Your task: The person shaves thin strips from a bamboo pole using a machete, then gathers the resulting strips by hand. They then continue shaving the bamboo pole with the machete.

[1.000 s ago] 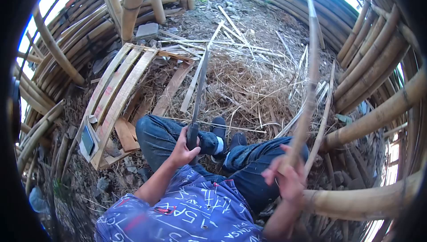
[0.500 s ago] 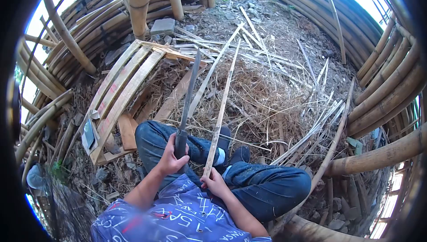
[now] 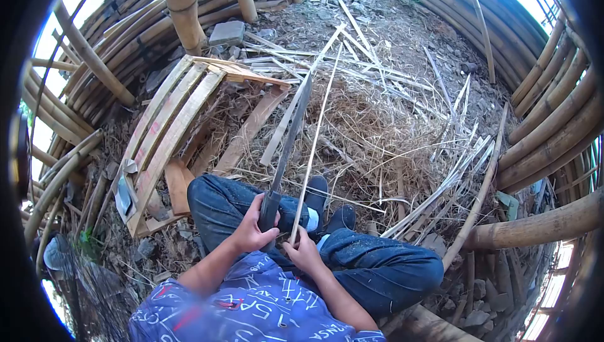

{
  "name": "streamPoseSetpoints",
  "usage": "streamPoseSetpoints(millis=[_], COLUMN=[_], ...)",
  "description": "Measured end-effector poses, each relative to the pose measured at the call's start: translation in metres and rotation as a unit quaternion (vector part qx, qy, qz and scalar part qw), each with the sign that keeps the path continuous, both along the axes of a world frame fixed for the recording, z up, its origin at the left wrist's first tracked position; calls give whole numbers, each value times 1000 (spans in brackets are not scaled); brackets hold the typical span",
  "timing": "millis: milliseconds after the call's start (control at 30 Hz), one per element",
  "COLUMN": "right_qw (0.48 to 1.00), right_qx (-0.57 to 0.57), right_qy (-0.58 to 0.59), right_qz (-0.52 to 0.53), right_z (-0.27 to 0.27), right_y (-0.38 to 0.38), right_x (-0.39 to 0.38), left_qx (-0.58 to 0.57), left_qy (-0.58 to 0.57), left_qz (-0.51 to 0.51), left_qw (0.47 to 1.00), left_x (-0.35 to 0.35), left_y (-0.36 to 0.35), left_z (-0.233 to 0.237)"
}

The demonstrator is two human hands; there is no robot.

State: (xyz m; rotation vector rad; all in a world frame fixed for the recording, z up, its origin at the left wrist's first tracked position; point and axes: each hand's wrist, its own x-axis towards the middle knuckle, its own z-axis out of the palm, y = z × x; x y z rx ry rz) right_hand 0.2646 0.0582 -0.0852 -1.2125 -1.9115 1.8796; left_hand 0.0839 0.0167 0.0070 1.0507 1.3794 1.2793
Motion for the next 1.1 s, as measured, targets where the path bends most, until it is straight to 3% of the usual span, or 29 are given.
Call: streamPoseSetpoints(millis=[167, 300, 400, 467, 567, 633, 767, 833, 967, 1100], right_qw=[992, 984, 973, 936, 936, 946, 931, 899, 863, 849], right_qx=[114, -120, -171, -252, -241, -213, -267, -359, -408, -410], right_qy=[52, 126, 147, 238, 238, 208, 185, 176, 188, 175], right_qz=[16, -38, -43, -63, -98, -126, -164, -180, -229, -283], right_z=[16, 19, 32, 39, 42, 45, 47, 47, 40, 8], right_y=[37, 60, 62, 58, 44, 39, 42, 49, 47, 38], right_x=[-4, 6, 7, 5, -3, -6, -5, -2, -3, -6], left_qx=[4, -4, 1, 9, -41, 26, 38, 65, 68, 41], left_qy=[-15, -20, -9, 6, 14, 205, 245, 291, 377, 389], left_qz=[11, -3, -28, -26, -28, -14, -38, -23, -39, -49], left_qw=[1000, 1000, 1000, 1000, 999, 978, 968, 954, 923, 919], left_x=[1, 6, 17, 30, 44, 52, 59, 64, 62, 59], left_y=[4, 8, 12, 16, 15, 18, 24, 26, 25, 24], left_z=[1, 5, -8, -12, -21, -33, -31, -42, -45, -56])
